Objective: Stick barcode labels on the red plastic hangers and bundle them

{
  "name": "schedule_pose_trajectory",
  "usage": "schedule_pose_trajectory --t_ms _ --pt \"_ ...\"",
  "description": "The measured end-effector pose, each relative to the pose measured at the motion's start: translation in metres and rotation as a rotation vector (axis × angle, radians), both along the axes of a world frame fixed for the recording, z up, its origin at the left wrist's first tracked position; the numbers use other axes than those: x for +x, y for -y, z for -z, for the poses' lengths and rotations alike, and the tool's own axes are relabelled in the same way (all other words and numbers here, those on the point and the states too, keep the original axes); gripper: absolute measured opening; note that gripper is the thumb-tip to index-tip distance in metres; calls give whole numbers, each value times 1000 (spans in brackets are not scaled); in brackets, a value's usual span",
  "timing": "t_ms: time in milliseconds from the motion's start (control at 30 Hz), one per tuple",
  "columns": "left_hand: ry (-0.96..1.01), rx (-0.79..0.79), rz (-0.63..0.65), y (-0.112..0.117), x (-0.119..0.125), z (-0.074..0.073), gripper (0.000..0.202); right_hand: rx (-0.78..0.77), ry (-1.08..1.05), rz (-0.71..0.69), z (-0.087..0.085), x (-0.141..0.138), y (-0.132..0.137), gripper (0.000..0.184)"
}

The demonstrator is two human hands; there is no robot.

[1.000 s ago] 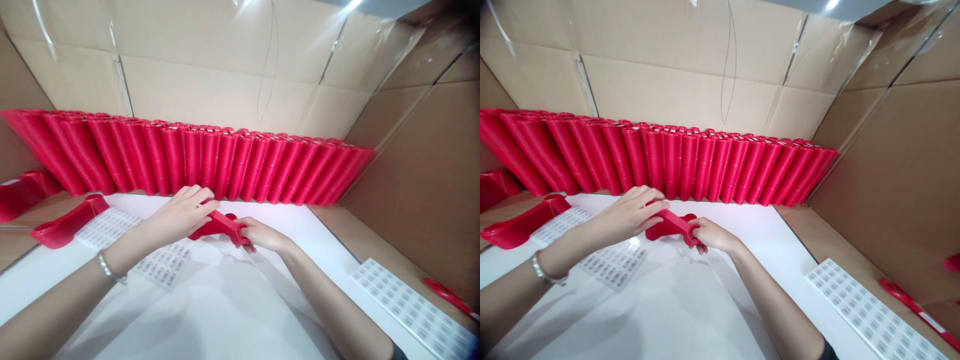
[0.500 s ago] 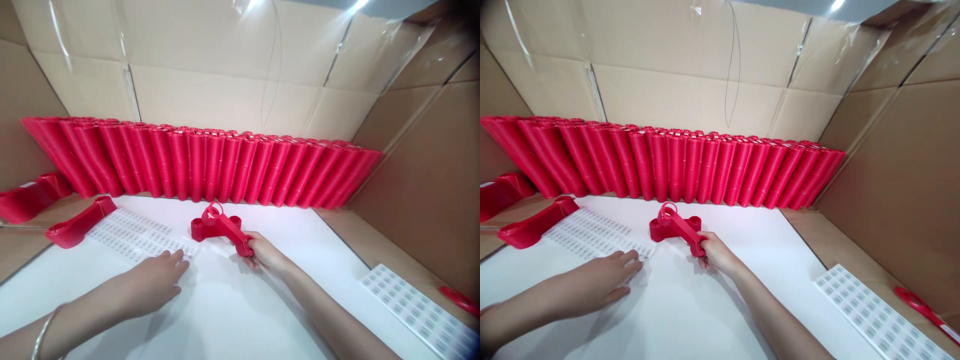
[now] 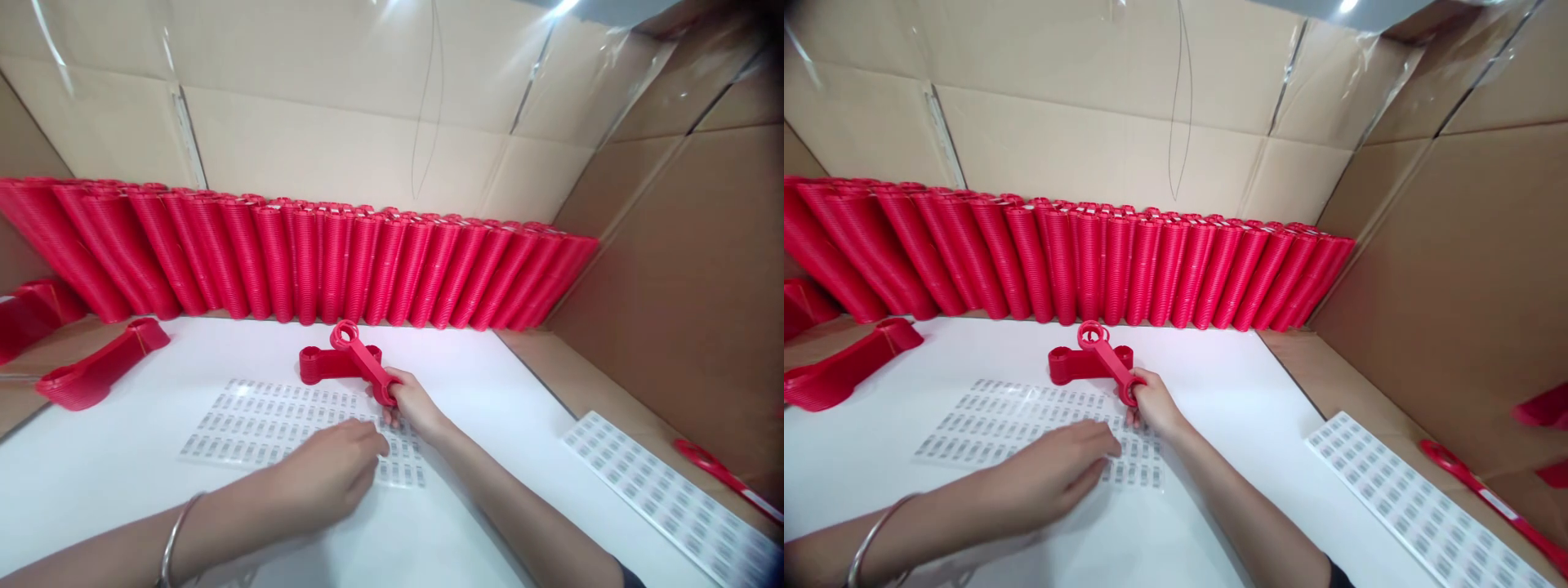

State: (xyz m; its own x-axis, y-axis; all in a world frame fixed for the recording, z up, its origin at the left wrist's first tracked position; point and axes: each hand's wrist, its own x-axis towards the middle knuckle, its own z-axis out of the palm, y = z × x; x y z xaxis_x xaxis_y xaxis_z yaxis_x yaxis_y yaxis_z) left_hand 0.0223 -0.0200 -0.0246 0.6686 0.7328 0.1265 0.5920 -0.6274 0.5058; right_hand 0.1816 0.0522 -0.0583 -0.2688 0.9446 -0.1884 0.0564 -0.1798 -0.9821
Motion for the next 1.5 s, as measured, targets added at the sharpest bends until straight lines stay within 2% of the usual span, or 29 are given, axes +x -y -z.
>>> schedule_pose_trajectory --t_ms 100,167,233,267,333,367,433,533,600,867,1033,1100,1167,1333,1400,1500 --pt "31 -91 -162 -24 -11 7 17 21 22 1 -1 1 1 22" --pt "158 -148 -311 -41 -17 9 23 43 30 -1 -3 0 3 22" --pt "584 -316 -489 -55 -20 7 40 70 36 -2 -5 -1 6 22" --pt "783 -385 -514 -60 -21 3 50 82 39 -7 -7 -2 8 22" --pt "987 -481 -490 -65 -23 -4 63 95 46 -35 -10 -5 15 22" --pt "1003 -488 -478 -65 -24 -8 62 102 55 -57 -11 -7 18 22" --pt "925 -399 -484 -64 -26 -12 51 116 76 -104 -13 -10 26 22" --pt "760 -156 -485 -60 -30 -13 33 130 88 -184 -15 -13 36 21" --pt "736 -91 -481 -60 -31 -10 28 130 94 -232 -16 -14 41 21" --pt "721 -175 -441 -58 -29 -10 26 128 143 -319 -17 -13 50 18" --pt "672 -56 -440 -53 -27 -15 24 67 93 -406 -19 -8 45 20" --pt "686 -87 -461 -54 -26 -14 25 -10 51 -444 -20 -7 44 22" --pt "714 -156 -487 -57 -24 -12 27 -48 28 -435 -19 -7 43 22" --pt "764 -295 -501 -59 -24 -11 29 -27 75 -292 -13 -11 45 19" --pt "710 -229 -493 -56 -24 -15 30 -24 108 -272 -13 -13 47 17" --pt "614 -24 -484 -51 -25 -21 33 52 142 -272 -14 -13 49 18"
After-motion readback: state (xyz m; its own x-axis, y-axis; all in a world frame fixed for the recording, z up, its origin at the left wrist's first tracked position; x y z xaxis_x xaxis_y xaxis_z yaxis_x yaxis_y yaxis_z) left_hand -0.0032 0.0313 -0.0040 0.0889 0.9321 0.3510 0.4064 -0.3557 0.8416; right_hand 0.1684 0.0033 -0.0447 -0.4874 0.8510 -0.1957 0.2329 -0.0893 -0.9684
